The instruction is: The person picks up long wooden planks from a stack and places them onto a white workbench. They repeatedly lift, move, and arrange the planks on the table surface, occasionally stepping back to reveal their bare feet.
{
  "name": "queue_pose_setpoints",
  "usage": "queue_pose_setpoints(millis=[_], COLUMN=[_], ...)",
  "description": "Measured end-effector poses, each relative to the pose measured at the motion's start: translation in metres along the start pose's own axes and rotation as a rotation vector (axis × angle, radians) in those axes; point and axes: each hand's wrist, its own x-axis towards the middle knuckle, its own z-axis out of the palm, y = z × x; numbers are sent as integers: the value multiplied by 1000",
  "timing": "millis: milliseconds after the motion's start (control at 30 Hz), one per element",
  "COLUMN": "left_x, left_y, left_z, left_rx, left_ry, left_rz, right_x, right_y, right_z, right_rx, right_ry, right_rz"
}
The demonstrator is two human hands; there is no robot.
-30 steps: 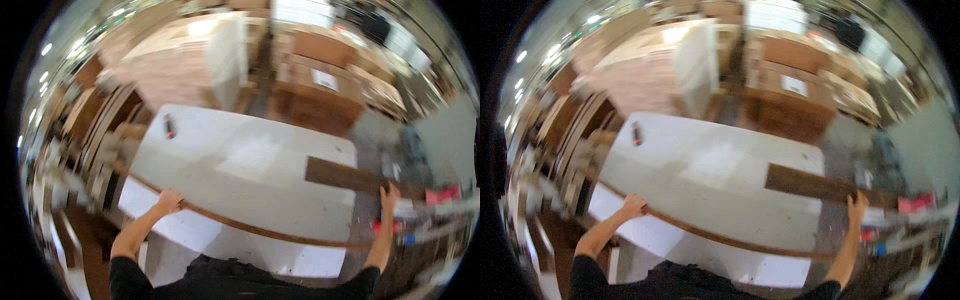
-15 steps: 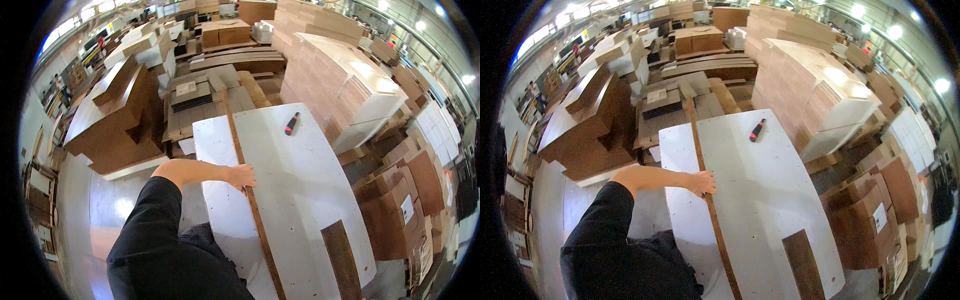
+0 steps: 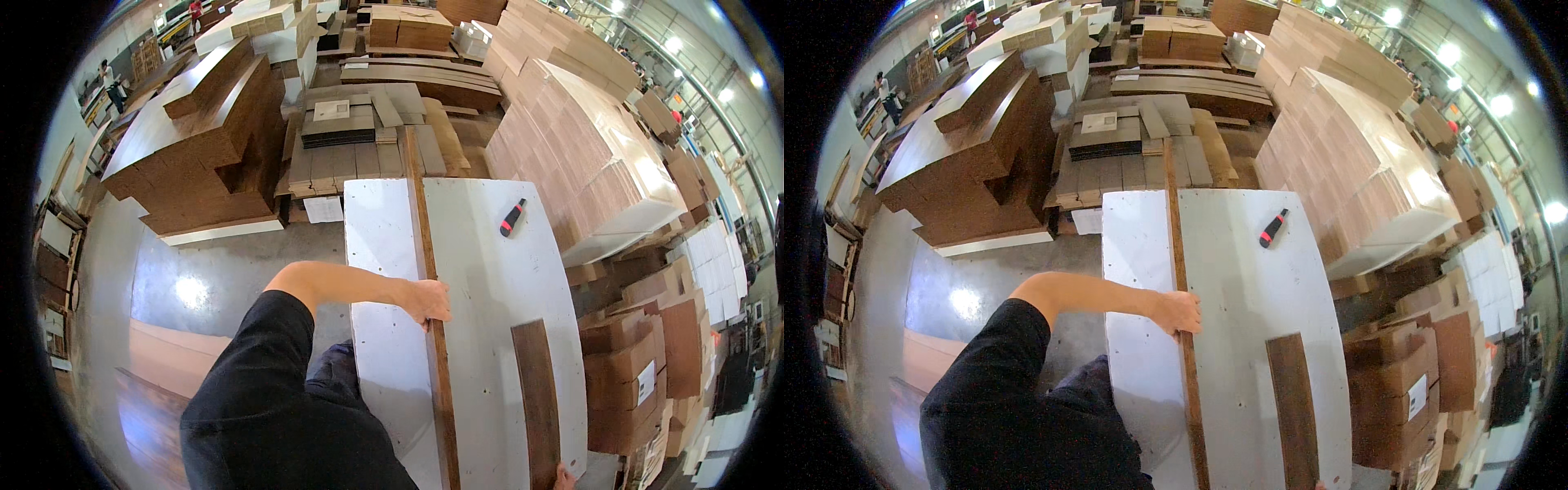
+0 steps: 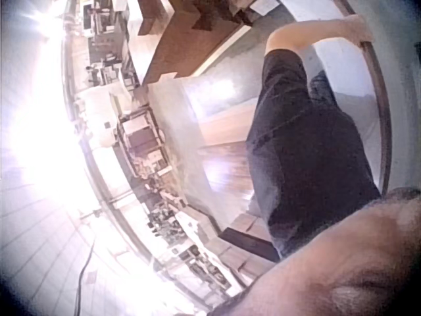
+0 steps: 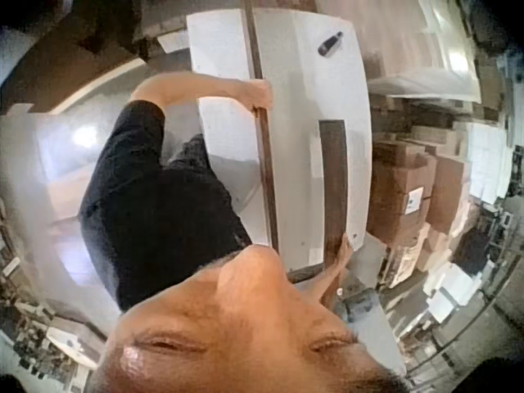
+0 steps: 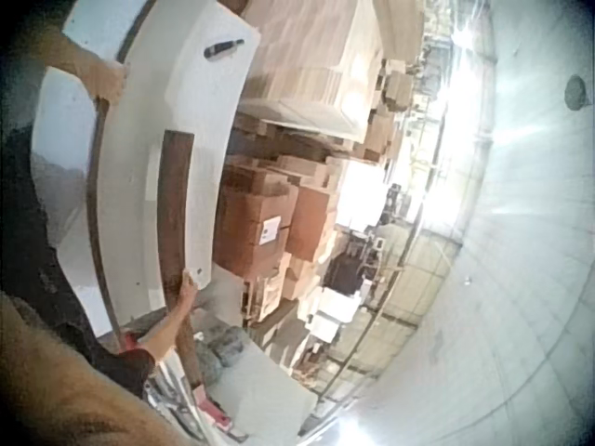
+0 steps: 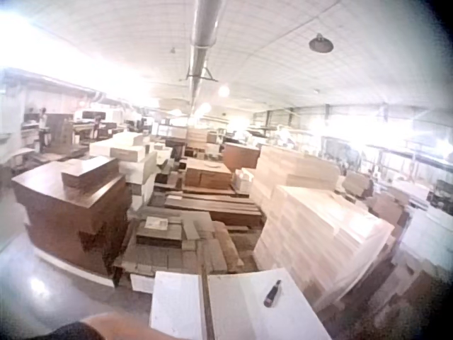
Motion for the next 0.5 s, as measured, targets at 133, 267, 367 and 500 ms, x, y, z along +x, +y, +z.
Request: queue_pose_setpoints(millis=[133, 267, 367, 500], left_x=[0, -14, -13, -13], left_y=[1, 3, 3, 2], left_z=[3, -3, -16, -9], left_rx=[-5, -36, -77, -107], left_ry=[36, 181, 254, 287], left_rz=[-7, 12, 1, -18], right_x=[71, 83, 81, 70], right_y=[-27, -141, -214, -322], right_z=[62, 113, 148, 166], right_rx=[177, 396, 357, 208], right_ry=[-251, -474, -392, -188], right_rz=[20, -199, -372, -626])
